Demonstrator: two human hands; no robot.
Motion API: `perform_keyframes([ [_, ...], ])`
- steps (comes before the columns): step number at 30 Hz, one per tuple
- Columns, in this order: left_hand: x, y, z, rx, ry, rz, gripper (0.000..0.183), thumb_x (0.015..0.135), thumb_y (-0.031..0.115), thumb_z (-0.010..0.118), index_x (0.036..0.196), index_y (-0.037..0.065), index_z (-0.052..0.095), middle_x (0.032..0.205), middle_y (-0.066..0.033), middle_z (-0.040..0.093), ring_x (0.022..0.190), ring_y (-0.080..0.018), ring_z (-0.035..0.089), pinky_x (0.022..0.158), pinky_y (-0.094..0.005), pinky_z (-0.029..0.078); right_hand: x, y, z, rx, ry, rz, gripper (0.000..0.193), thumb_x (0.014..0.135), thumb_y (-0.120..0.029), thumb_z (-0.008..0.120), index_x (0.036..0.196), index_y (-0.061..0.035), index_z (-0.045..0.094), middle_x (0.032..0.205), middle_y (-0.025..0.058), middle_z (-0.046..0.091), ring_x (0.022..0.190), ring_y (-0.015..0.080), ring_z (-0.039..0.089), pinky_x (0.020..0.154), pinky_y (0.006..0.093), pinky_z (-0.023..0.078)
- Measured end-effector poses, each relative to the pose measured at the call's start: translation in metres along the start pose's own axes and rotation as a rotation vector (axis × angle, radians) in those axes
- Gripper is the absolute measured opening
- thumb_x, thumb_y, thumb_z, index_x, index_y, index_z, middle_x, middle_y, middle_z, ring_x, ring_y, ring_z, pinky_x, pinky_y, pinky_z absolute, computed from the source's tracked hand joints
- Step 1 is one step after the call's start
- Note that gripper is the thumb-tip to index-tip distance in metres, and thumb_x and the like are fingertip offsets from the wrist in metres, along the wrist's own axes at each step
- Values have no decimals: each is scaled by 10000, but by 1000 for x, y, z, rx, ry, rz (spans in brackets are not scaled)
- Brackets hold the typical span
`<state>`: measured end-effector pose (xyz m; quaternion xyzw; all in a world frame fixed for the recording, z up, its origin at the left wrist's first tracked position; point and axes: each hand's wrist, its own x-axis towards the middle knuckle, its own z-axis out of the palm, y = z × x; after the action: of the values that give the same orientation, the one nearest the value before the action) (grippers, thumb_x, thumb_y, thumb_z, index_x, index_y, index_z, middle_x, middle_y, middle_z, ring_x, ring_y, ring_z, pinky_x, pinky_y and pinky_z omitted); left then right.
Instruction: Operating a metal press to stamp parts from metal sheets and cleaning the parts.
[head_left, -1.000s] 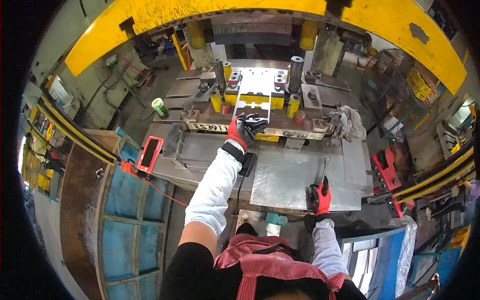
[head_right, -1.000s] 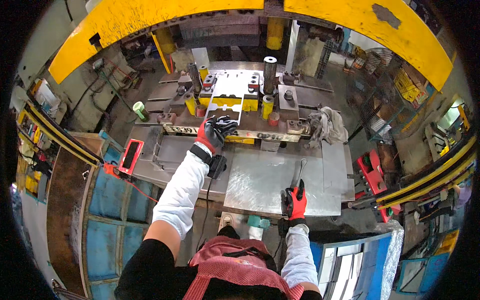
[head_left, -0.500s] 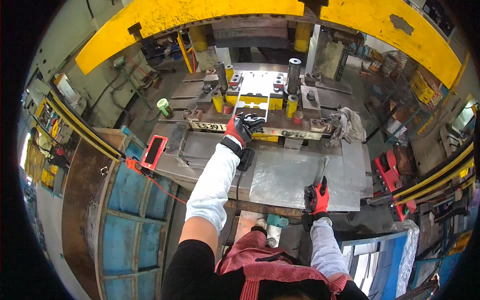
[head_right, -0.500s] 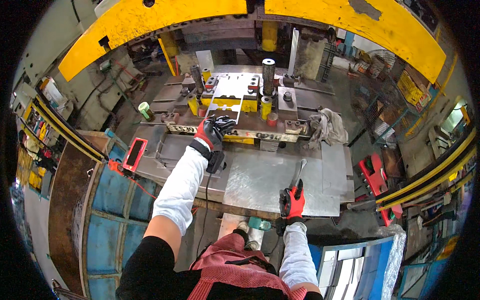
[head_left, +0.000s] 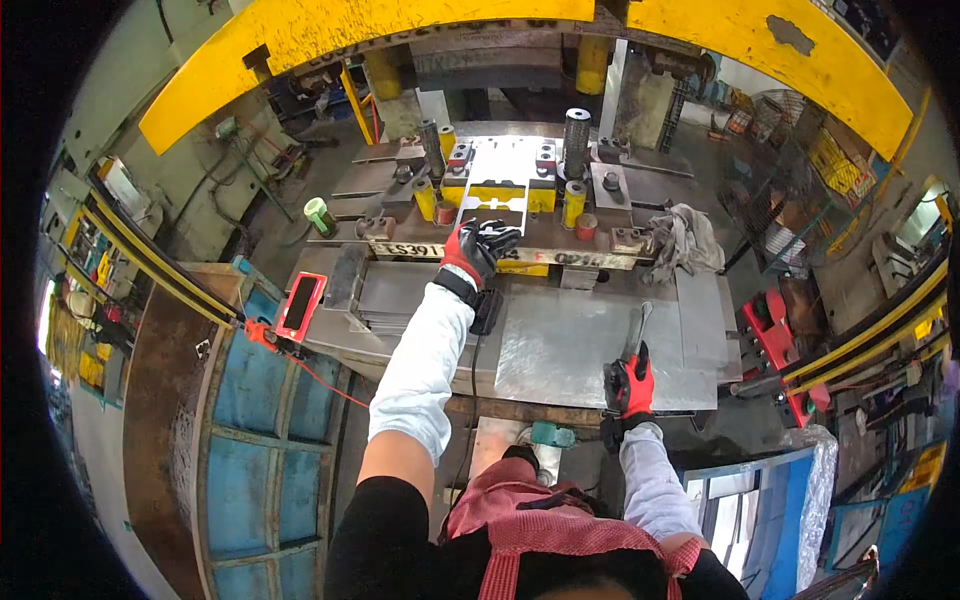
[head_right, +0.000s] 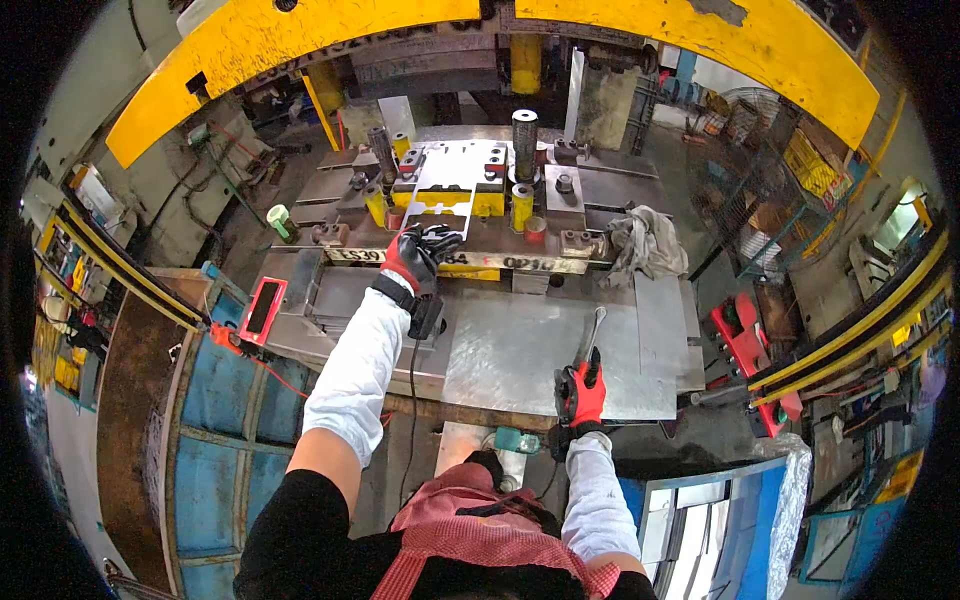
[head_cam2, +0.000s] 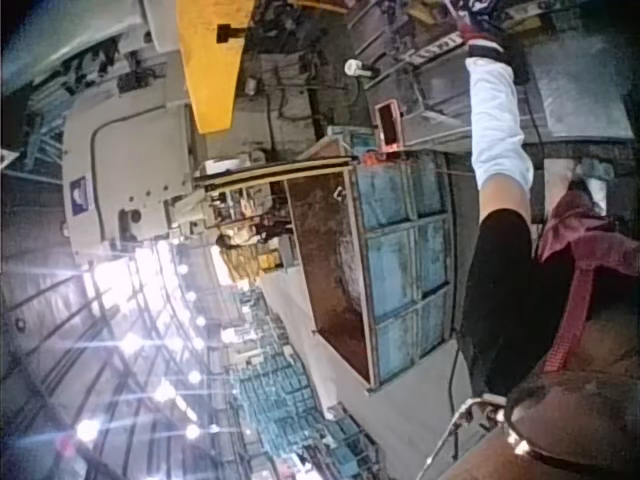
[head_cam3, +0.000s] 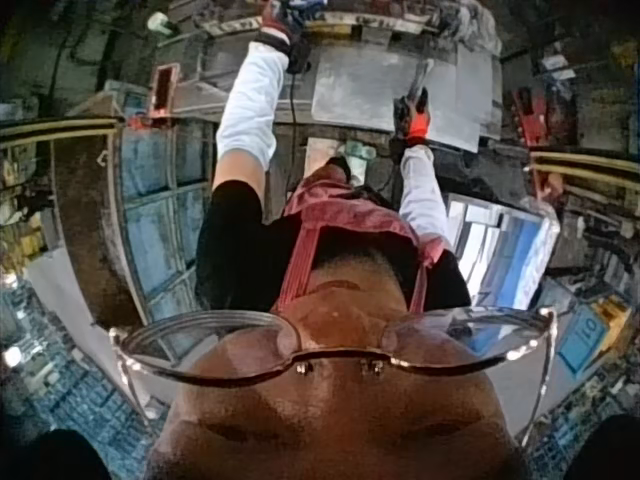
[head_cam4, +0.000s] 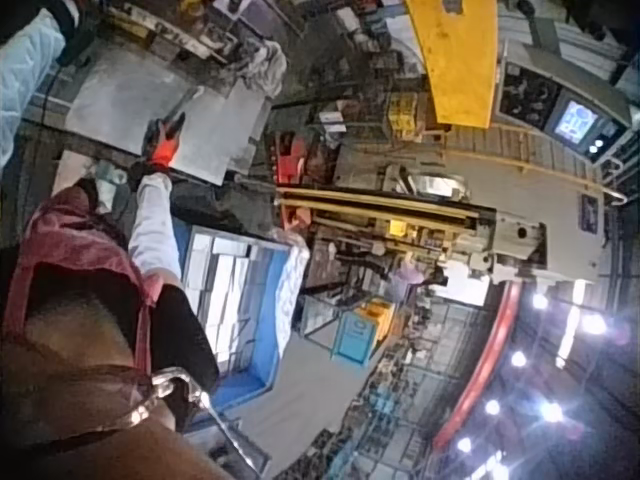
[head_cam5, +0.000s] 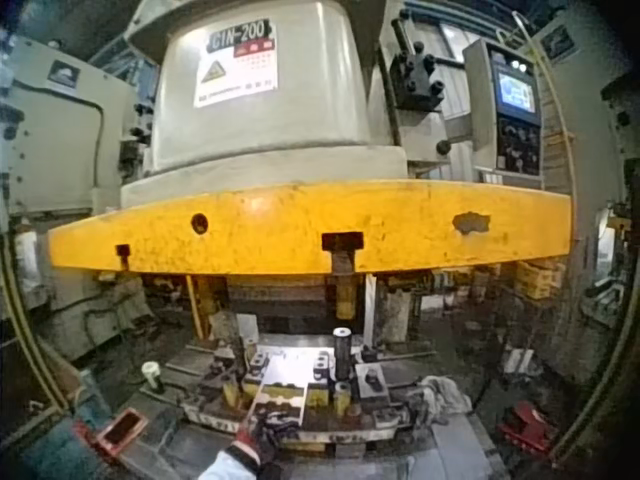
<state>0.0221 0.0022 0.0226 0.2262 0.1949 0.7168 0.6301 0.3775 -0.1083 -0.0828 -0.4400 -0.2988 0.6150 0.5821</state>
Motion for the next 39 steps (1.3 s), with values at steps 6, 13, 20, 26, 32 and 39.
perform_keyframes([
  [6, 6, 3, -6, -55, 61, -76, 443, 887, 249, 328, 1050, -134, 483, 1016, -294, 560, 994, -451, 527, 904, -507, 428, 1, 2, -3, -54, -25, -64, 634, 774, -2, 562, 1343, -95, 300, 672, 4, 466, 484, 102, 435, 449, 247, 392],
  [13, 2, -2, 14, -29, 124, -108, 493, 895, 272, 307, 1152, -139, 398, 1198, -312, 439, 1102, -460, 440, 961, -498, 371, 11, 16, -20, 105, -83, -8, 670, 788, 11, 550, 1366, -197, 282, 667, 24, 489, 479, 120, 472, 414, 255, 383],
  [20, 2, 0, 11, 81, 126, -76, 503, 921, 275, 268, 1185, -147, 342, 1147, -308, 475, 1066, -427, 487, 919, -486, 416, 11, 17, -19, 43, -36, -37, 669, 792, 21, 557, 1364, -196, 288, 670, 13, 481, 468, 107, 444, 416, 245, 370],
  [26, -7, 1, 33, 91, 128, -61, 470, 911, 264, 284, 1146, -130, 385, 1129, -320, 480, 1016, -437, 517, 898, -484, 437, 7, 9, -18, 14, -47, -56, 642, 786, 10, 563, 1354, -160, 314, 689, 7, 476, 492, 98, 435, 440, 242, 375],
  [32, 7, 0, 1, -21, 47, -47, 470, 887, 278, 309, 1079, -140, 404, 1021, -344, 527, 944, -460, 547, 862, -516, 452, 11, 16, -14, 12, -20, -76, 647, 788, -8, 565, 1360, -160, 302, 706, 16, 498, 501, 103, 457, 437, 243, 378],
  [39, 8, -1, -2, -50, 64, -113, 468, 894, 278, 313, 1080, -133, 435, 1040, -319, 538, 972, -443, 541, 892, -502, 434, 0, 5, -6, 133, -96, -56, 638, 790, -13, 559, 1354, -162, 303, 658, -8, 446, 477, 96, 437, 406, 246, 357],
])
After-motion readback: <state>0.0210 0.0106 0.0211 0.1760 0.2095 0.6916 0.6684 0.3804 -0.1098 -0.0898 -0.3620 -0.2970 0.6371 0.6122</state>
